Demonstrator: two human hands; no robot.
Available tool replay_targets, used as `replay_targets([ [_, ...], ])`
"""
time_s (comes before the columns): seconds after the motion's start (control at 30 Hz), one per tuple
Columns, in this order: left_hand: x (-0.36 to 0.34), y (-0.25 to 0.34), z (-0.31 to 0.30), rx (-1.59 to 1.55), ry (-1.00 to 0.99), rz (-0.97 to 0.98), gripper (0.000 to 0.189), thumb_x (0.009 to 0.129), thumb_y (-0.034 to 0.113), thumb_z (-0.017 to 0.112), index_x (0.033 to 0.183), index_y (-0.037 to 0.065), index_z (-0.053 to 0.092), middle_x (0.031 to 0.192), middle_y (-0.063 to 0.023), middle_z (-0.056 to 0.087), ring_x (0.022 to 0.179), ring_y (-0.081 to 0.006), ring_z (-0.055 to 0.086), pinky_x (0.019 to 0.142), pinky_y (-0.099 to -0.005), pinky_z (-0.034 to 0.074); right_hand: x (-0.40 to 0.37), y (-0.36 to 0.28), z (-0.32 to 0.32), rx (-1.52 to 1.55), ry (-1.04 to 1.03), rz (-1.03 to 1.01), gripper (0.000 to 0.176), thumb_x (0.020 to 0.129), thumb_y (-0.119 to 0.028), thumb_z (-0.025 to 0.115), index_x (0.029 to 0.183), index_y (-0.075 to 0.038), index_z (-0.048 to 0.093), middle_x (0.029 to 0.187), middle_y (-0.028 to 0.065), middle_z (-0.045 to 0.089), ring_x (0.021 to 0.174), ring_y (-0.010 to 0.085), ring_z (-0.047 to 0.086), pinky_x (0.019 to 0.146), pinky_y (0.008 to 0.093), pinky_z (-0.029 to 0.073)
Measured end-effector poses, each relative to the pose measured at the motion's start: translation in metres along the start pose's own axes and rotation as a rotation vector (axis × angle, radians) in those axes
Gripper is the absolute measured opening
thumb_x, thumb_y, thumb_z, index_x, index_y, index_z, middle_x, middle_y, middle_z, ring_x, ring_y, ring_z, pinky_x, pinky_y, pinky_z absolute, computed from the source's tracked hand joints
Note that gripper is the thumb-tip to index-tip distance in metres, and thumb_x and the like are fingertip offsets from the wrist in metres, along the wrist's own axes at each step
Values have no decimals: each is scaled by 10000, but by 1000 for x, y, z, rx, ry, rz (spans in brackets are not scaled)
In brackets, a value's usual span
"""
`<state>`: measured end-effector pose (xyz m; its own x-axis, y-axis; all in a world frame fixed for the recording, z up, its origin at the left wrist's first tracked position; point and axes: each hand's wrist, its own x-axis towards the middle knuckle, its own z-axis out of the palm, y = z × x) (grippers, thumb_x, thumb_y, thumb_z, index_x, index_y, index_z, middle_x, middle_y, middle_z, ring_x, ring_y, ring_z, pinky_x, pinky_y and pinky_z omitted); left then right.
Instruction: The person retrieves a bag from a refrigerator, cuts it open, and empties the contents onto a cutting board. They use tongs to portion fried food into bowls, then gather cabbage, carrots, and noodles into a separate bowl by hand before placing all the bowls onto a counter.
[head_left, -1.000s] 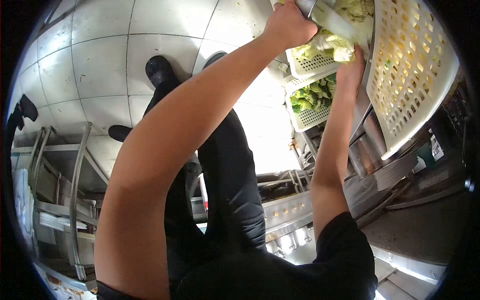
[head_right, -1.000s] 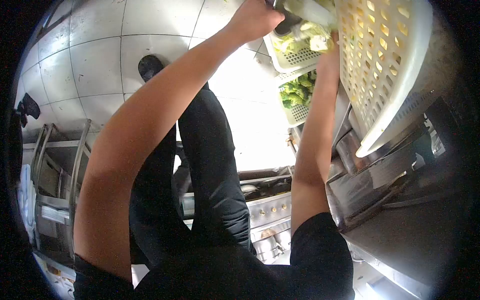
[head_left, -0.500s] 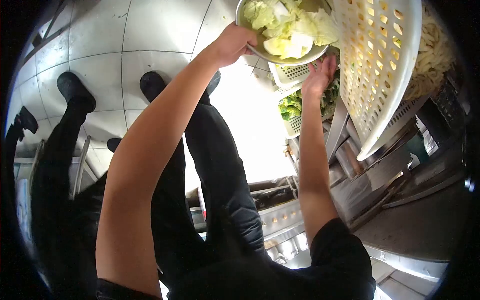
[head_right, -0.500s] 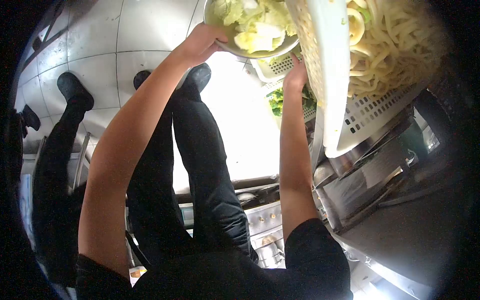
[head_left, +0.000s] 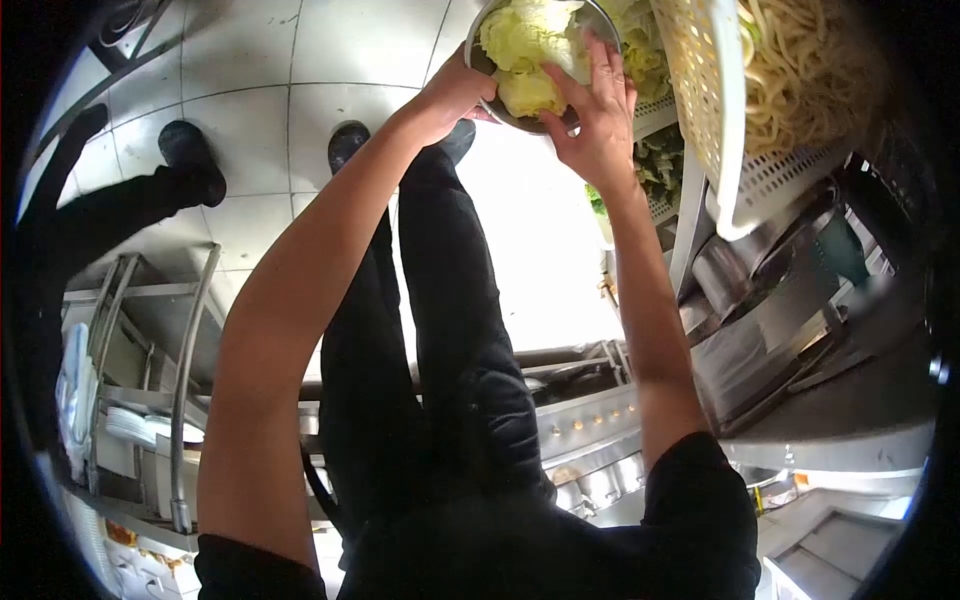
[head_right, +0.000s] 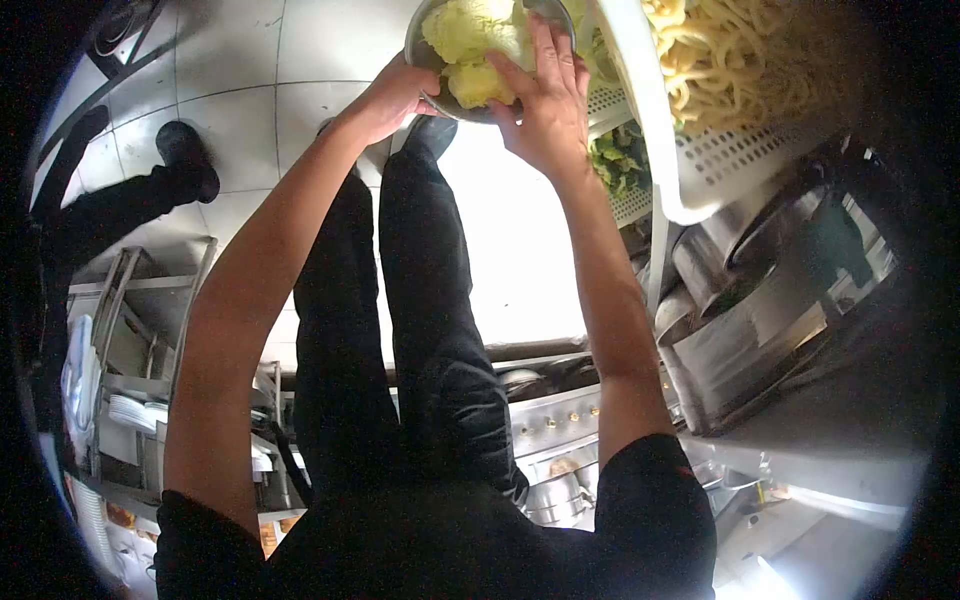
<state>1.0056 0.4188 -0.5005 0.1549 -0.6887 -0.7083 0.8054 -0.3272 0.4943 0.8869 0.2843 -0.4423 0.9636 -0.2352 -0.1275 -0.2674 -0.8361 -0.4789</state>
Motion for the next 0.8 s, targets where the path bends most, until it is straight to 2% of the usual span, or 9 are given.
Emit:
replay_targets([
  [0.03,-9,4,2,23,-16,11,651,629,-85,423,1262,6,302,1103,-163,494,941,-273,573,705,-377,556,-1,-15,-7,-127,-35,70,487,634,-162,726,1107,-136,608,1381,85,326,1278,369,238,1004,490,234],
  [0.1,-29,11,12,51,-56,28,650,624,-90,423,1257,10,314,1096,-157,500,946,-266,572,703,-370,557,-9,-31,-9,-231,-68,113,415,579,-136,730,986,-153,653,1364,89,319,1261,351,244,952,475,279],
  [0.2,-49,15,19,-20,-28,25,609,614,-100,420,1212,4,364,1065,-142,520,939,-238,576,697,-349,559,-17,-59,-26,-85,146,98,287,526,-78,652,812,-70,632,1215,104,425,1126,321,364,868,456,326],
  [0.3,-83,37,21,20,-93,66,609,621,-81,442,1218,6,353,1055,-140,520,924,-213,577,670,-320,553,-30,-89,-48,17,319,142,289,523,-62,633,808,-39,602,1143,107,487,1064,313,429,836,415,366],
  [0.33,-89,33,20,97,-40,78,620,623,-70,454,1228,12,343,1055,-137,516,903,-201,573,638,-299,542,-31,-97,-55,28,396,115,277,537,-57,617,807,-13,577,1017,112,553,939,296,502,771,373,419],
  [0.43,-111,32,18,198,34,107,659,623,-48,479,1258,30,318,1041,-124,511,824,-174,559,557,-252,497,-33,-112,-66,132,451,178,268,546,-60,616,804,-5,574,914,118,576,838,281,526,718,355,449],
  [0.5,-128,35,19,145,19,62,612,670,-15,484,1257,10,313,1118,-133,488,980,-220,547,756,-341,530,-32,-120,-72,116,476,201,248,545,-45,614,785,1,573,882,115,569,825,279,524,711,353,451],
  [0.6,-148,44,26,87,30,-1,590,672,-25,485,1238,-20,318,1121,-144,486,957,-235,558,776,-351,523,-34,-129,-72,83,490,225,185,539,13,605,720,20,568,816,109,540,809,276,515,694,348,455],
  [0.8,-133,7,1,-40,-29,-1,492,747,-45,478,1218,-70,335,1128,-179,505,1003,-262,550,825,-371,503,-50,-148,-64,156,353,320,401,593,31,673,980,-27,588,946,92,514,811,235,520,625,309,463],
])
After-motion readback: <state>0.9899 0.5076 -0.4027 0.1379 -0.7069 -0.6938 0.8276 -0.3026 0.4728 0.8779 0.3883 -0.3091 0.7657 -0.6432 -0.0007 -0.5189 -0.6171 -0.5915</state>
